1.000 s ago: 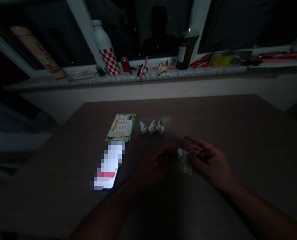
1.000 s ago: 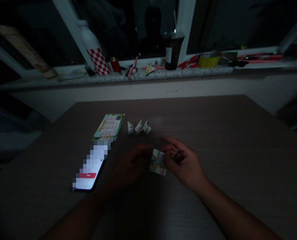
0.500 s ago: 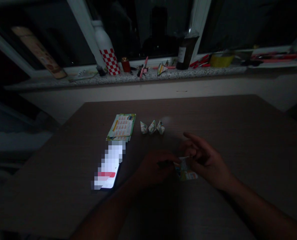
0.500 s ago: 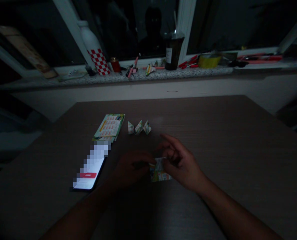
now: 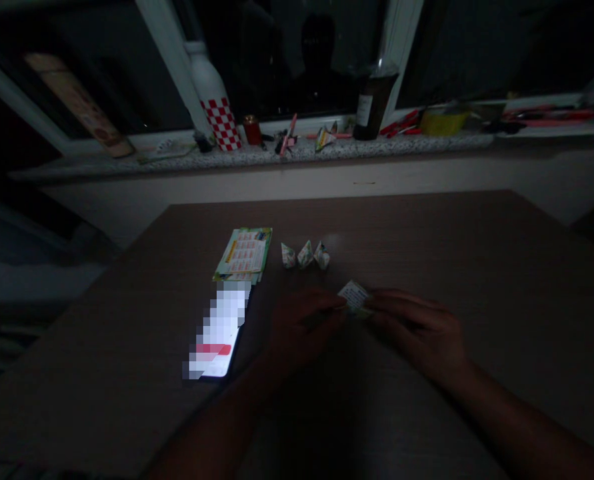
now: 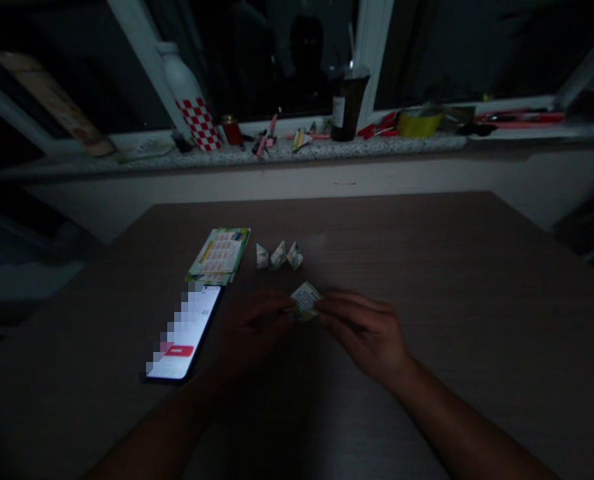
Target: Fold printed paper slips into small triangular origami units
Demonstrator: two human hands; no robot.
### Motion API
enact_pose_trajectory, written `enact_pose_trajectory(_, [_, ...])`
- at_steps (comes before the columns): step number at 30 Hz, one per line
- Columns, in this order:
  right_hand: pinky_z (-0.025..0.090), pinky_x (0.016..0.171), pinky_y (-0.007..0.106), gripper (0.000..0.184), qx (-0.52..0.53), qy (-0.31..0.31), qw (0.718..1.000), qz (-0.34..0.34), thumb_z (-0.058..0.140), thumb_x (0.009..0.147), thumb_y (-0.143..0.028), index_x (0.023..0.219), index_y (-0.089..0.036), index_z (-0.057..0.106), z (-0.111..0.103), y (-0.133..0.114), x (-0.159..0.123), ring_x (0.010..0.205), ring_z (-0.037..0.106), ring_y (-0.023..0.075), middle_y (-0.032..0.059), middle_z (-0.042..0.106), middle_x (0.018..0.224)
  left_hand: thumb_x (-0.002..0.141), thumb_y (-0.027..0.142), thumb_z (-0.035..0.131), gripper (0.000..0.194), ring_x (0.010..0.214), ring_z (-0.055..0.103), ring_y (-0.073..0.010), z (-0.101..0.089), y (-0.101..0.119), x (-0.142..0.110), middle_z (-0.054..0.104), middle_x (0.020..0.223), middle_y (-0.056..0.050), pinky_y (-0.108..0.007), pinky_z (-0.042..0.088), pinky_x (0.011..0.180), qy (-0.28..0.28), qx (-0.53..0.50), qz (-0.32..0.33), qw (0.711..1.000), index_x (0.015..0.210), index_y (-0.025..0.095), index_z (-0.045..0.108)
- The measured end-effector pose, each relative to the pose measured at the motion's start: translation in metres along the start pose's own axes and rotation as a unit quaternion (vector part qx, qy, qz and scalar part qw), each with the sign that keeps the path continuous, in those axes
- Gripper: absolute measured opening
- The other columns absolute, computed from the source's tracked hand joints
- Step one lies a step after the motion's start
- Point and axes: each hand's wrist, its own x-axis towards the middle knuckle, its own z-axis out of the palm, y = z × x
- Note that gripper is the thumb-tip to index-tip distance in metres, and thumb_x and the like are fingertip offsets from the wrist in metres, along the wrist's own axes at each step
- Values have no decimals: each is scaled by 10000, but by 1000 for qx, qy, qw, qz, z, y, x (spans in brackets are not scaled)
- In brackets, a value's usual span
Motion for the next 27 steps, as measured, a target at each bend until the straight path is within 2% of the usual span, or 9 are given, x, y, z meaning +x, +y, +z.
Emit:
enact_pose_trajectory(8, [576,708,222,218,54,44,994,81,683,747,-105,876,-270,745,0,-4,2,769,715,151,1,761,855,739,175,713,116,837,669,-148,-2,3,1,723,912,-31,-249,535,735,11,-86,-56,995,850,207,717])
enact_pose_trajectory(19, [525,498,164,72,144,115,958,217,723,686,-156,664,-224,732,12,-15,4,585,689,126,15,766,747,726,143,695,56,760,660,-142,7,8,-2,721,842,-34,-243,517,683,46,-126,-119,984,733,194,718])
enact_pose_trajectory(27, [513,480,159,75,123,147,949,251,740,654,-158,599,-195,707,16,-18,4,536,666,116,22,753,670,708,176,692,55,681,628,-132,16,9,-2,687,724,-17,-230,477,621,65,-179,-200,961,654,175,686])
